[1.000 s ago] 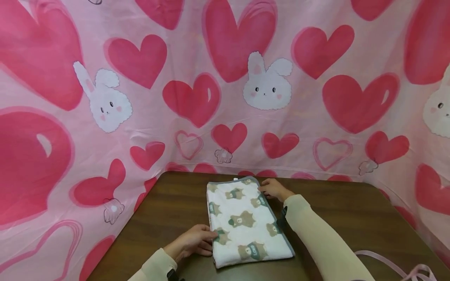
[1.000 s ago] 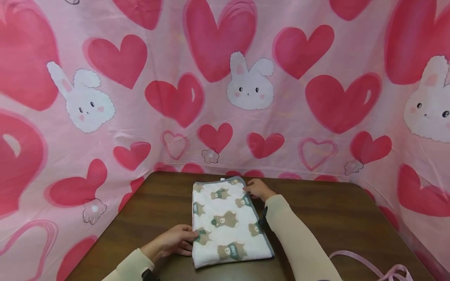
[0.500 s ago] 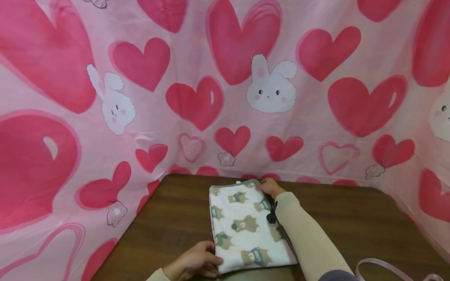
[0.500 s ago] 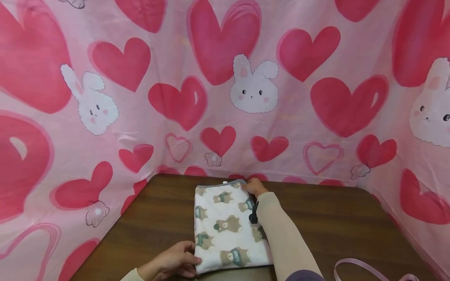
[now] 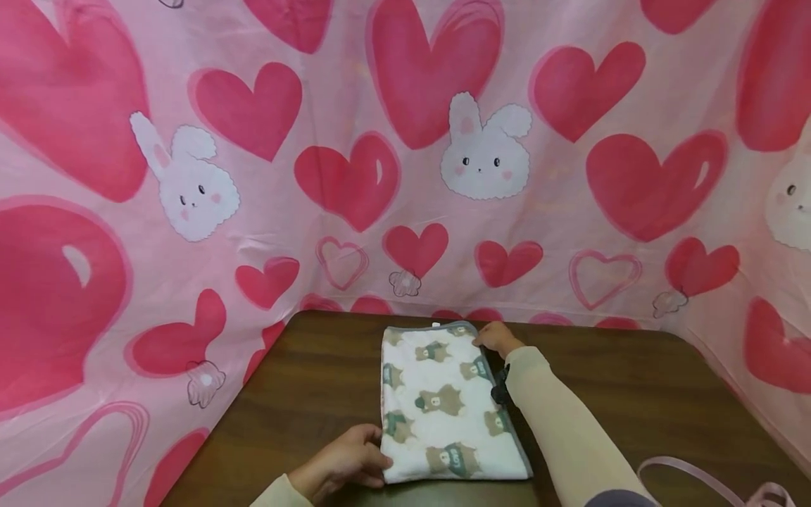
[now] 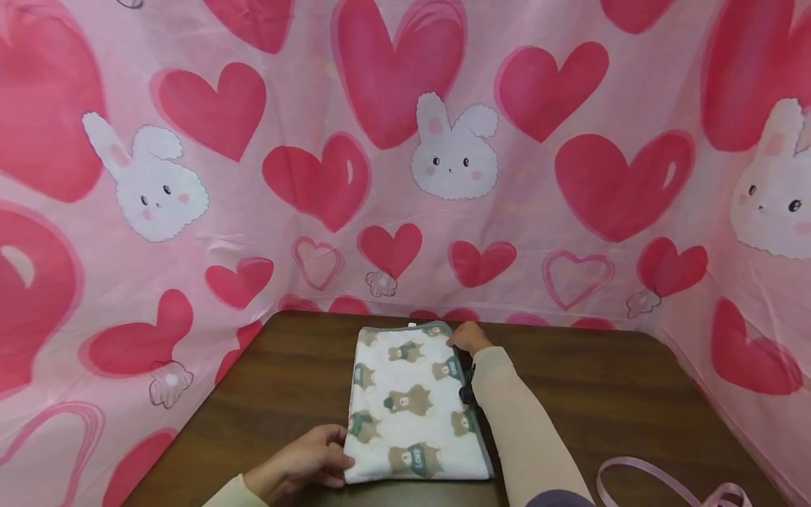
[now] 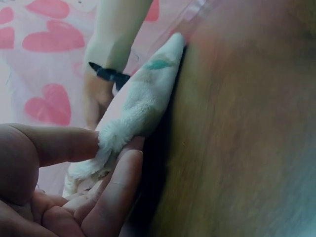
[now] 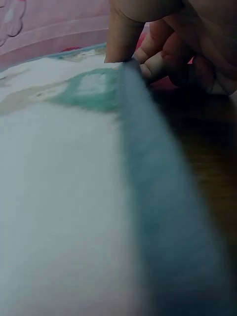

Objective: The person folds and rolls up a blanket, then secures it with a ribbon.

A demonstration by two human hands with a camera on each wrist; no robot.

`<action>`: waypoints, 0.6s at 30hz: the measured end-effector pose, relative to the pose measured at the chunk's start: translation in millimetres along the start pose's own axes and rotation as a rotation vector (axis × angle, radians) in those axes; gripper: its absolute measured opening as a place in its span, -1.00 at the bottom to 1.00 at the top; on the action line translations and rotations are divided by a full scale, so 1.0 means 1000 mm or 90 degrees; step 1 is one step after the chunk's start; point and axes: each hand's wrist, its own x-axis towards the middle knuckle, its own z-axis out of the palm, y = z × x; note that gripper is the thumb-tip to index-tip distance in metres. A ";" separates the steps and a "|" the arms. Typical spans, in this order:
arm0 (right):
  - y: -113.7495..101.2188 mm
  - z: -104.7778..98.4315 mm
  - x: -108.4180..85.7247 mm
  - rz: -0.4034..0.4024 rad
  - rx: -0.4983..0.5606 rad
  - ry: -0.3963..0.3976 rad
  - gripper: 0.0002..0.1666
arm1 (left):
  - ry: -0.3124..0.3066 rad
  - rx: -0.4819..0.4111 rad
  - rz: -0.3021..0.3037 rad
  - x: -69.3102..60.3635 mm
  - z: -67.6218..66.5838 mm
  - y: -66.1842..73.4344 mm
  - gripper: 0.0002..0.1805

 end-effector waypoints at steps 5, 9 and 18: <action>0.007 -0.017 -0.010 0.000 -0.006 -0.002 -0.63 | -0.004 0.013 0.000 0.003 -0.005 0.003 -0.69; 0.014 -0.029 -0.015 0.003 -0.005 -0.003 -0.62 | -0.004 0.023 0.005 0.008 -0.008 0.005 -0.66; 0.031 -0.044 -0.029 0.013 0.009 0.011 -0.58 | -0.023 0.042 0.005 0.016 -0.002 0.006 -0.63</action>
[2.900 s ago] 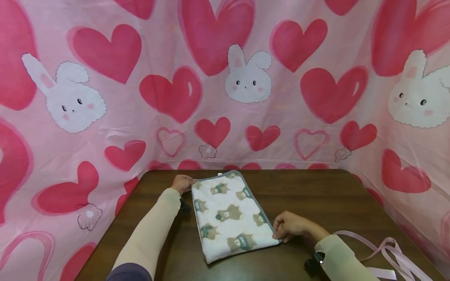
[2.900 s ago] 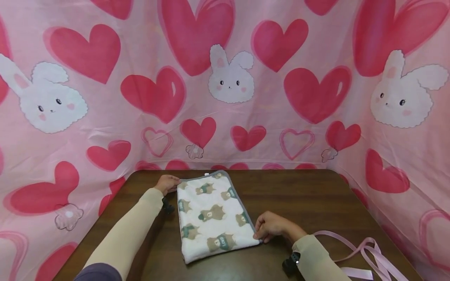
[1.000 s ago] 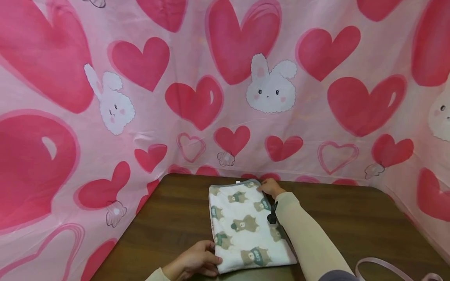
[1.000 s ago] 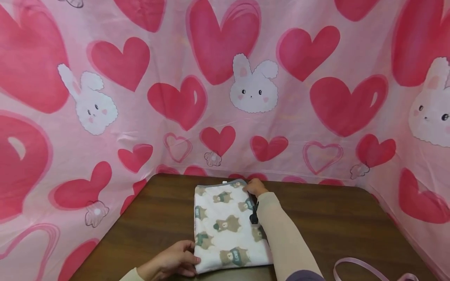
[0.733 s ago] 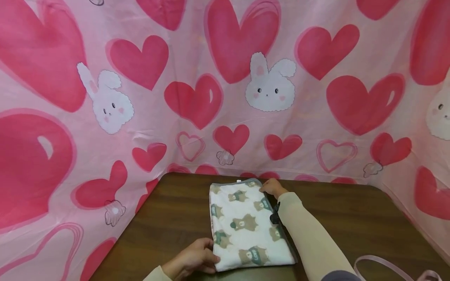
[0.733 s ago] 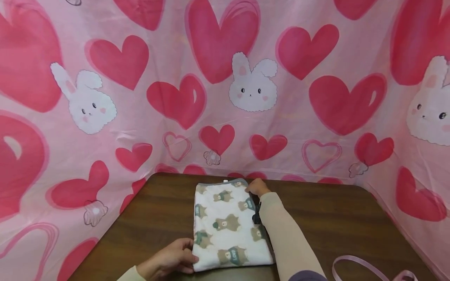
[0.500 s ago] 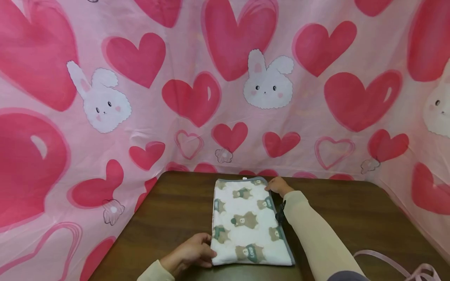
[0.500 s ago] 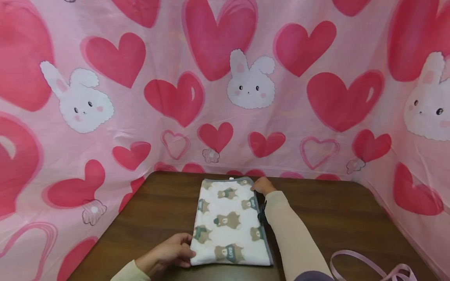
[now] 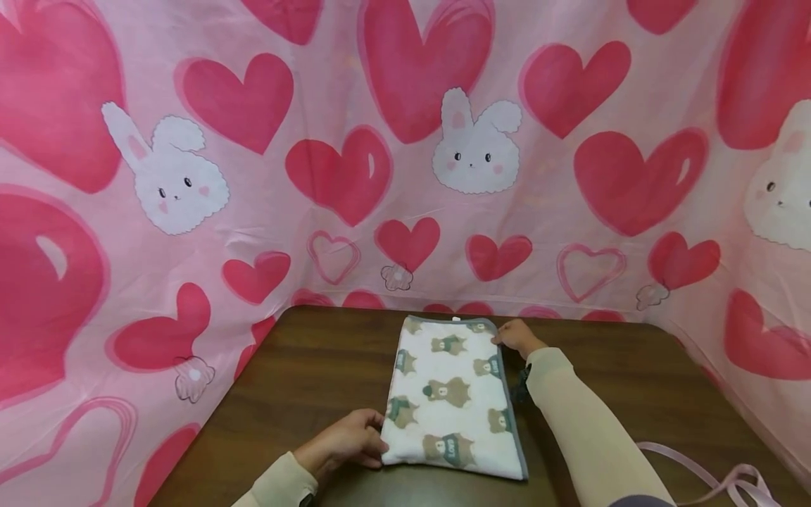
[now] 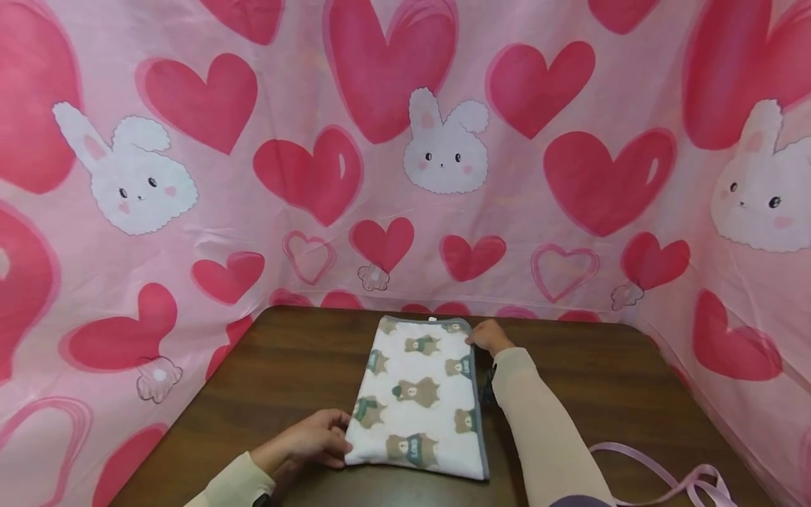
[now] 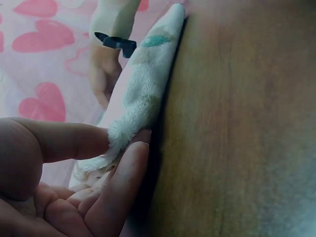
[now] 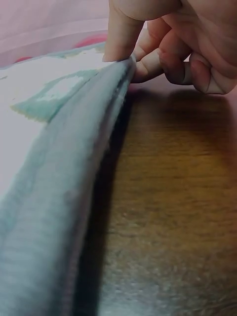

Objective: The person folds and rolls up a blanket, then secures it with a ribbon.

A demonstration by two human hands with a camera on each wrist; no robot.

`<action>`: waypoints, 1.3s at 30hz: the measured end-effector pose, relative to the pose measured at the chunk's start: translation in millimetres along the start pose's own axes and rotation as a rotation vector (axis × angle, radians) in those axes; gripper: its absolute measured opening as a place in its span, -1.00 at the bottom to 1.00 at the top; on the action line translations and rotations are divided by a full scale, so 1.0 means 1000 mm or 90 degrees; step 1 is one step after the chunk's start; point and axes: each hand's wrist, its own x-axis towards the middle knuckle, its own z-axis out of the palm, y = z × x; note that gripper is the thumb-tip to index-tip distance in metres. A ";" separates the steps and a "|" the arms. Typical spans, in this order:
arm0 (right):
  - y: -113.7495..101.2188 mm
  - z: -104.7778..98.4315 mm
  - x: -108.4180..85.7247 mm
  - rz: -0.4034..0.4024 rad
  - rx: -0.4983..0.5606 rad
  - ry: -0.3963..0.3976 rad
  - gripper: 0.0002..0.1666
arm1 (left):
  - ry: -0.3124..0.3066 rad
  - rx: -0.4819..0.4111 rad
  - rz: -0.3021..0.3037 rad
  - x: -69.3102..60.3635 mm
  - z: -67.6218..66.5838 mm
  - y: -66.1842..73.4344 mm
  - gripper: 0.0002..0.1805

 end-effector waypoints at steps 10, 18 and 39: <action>0.006 0.004 0.001 -0.013 0.017 0.008 -0.52 | -0.005 0.011 -0.004 0.003 0.002 0.001 -0.65; 0.009 0.008 0.005 -0.029 0.009 0.020 -0.54 | -0.007 0.023 -0.002 0.003 0.001 0.005 -0.65; 0.001 -0.012 -0.075 -0.306 -0.219 0.014 -0.62 | 0.094 0.690 0.370 -0.012 0.003 0.030 -0.77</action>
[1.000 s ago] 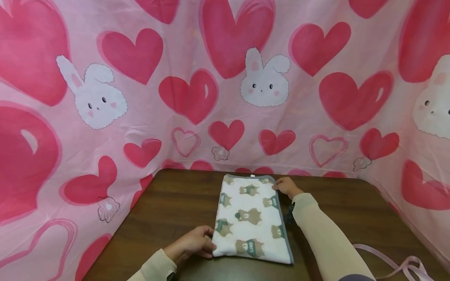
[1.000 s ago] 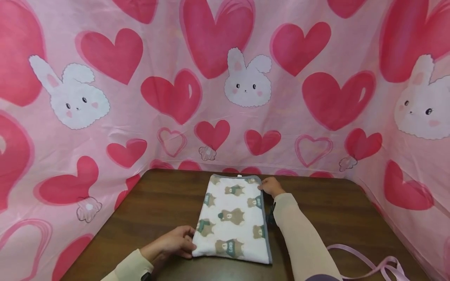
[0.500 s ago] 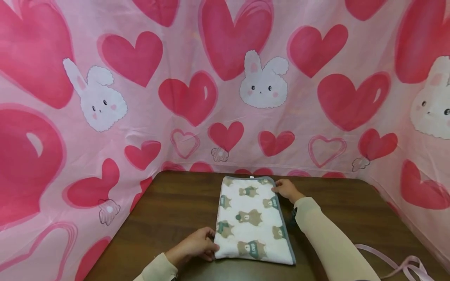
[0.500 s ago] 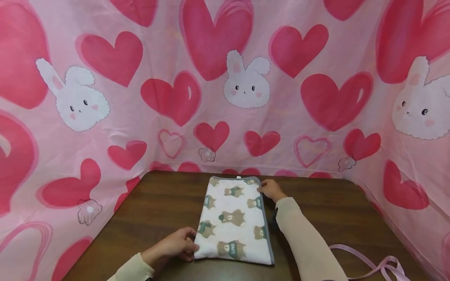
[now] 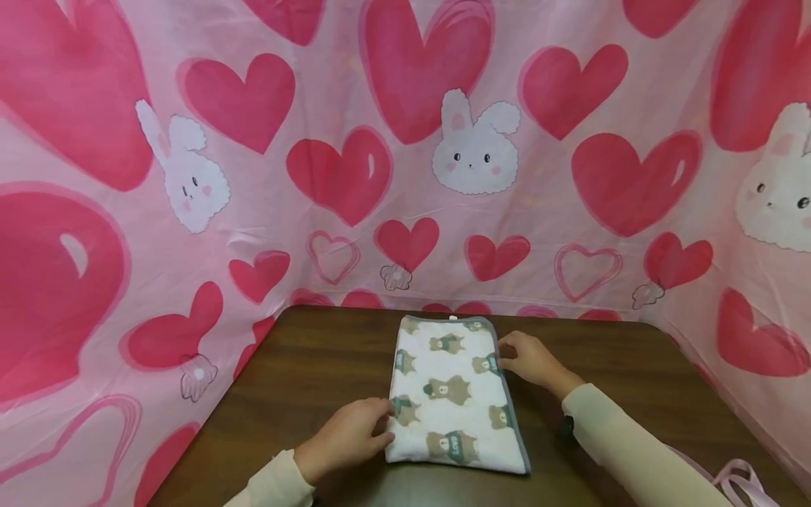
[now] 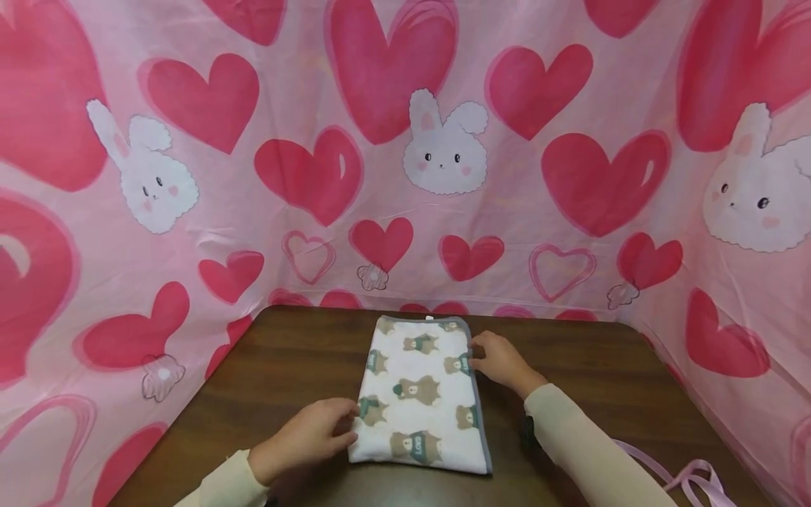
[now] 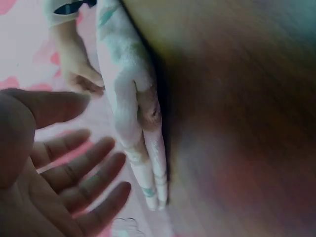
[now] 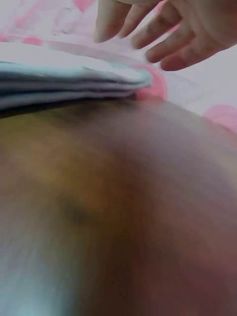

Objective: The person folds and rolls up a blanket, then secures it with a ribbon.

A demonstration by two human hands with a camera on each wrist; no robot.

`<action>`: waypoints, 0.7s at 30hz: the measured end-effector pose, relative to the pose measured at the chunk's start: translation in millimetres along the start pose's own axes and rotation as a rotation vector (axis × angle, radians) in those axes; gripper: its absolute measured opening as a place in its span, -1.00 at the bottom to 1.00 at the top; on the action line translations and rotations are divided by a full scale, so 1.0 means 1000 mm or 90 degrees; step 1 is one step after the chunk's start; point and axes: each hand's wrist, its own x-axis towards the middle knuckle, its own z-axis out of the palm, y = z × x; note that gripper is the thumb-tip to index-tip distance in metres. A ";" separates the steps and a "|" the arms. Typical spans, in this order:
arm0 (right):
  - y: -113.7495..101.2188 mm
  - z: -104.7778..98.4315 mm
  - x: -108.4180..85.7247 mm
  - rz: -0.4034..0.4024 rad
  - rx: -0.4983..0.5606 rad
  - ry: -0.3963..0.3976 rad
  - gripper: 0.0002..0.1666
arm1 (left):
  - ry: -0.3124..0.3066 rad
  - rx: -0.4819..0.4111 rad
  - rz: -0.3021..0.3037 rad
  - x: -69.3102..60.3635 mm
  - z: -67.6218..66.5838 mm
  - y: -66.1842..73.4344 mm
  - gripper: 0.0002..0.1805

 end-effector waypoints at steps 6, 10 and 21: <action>-0.023 -0.010 -0.044 -0.096 -0.045 -0.009 -0.71 | 0.022 0.148 0.216 0.002 0.003 0.010 -0.65; -0.039 -0.010 -0.065 -0.175 -0.086 -0.014 -0.71 | 0.017 0.221 0.289 0.002 0.004 0.016 -0.49; -0.075 0.011 -0.104 -0.337 -0.100 -0.070 -0.66 | -0.150 0.262 0.262 -0.007 0.015 0.028 -0.40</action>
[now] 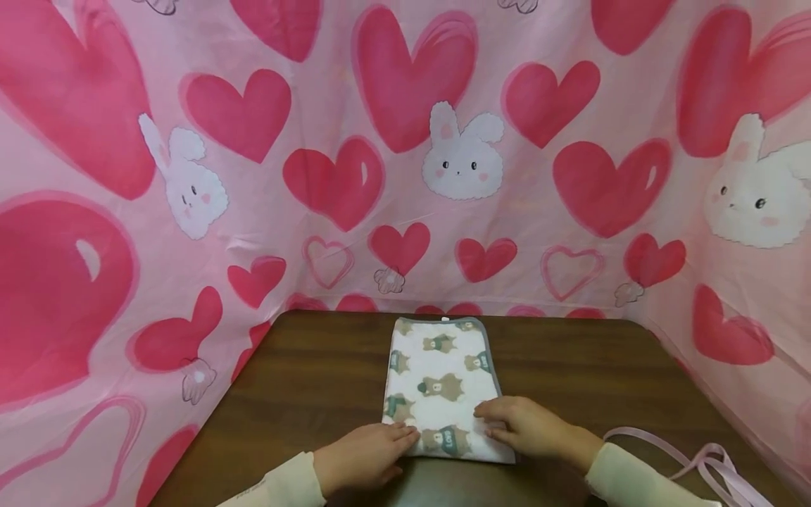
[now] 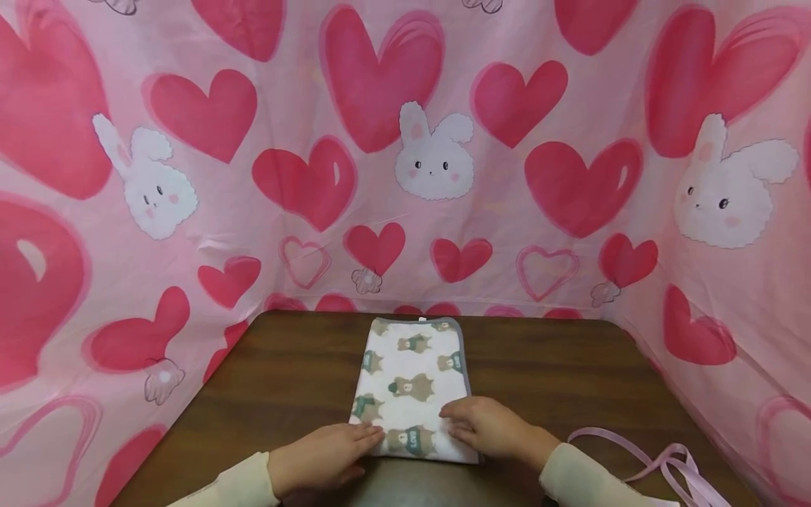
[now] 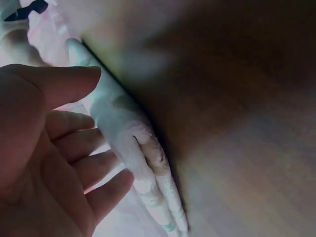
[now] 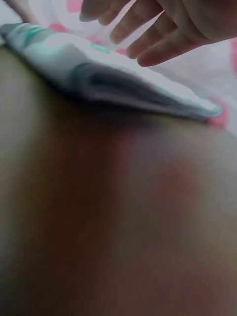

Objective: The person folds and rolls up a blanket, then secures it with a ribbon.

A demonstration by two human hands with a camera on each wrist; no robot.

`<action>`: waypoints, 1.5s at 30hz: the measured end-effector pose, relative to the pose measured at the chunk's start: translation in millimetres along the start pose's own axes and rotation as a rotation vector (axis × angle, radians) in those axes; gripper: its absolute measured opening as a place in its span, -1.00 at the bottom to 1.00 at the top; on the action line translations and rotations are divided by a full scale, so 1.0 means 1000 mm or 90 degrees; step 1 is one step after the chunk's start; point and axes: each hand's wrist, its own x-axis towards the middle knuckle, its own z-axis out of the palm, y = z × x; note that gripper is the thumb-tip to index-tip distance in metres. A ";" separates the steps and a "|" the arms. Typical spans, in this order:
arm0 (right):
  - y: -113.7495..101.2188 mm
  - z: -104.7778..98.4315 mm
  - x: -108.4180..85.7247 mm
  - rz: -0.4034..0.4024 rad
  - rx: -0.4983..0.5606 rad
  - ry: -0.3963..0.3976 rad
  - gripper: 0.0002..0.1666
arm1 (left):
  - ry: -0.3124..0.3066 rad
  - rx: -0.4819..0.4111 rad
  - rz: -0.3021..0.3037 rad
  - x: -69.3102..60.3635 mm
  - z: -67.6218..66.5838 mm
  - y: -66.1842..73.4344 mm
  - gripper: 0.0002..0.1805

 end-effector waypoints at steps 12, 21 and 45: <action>-0.009 0.030 -0.031 -0.053 -0.031 -0.059 -0.39 | 0.079 -0.005 -0.010 -0.009 0.029 0.000 -0.57; -0.010 0.046 -0.033 -0.079 -0.081 -0.001 -0.42 | 0.162 0.037 -0.023 -0.006 0.040 0.005 -0.79; 0.004 -0.001 -0.026 0.113 0.083 -0.018 -0.81 | 0.116 -0.360 -0.171 -0.003 0.015 -0.041 -0.94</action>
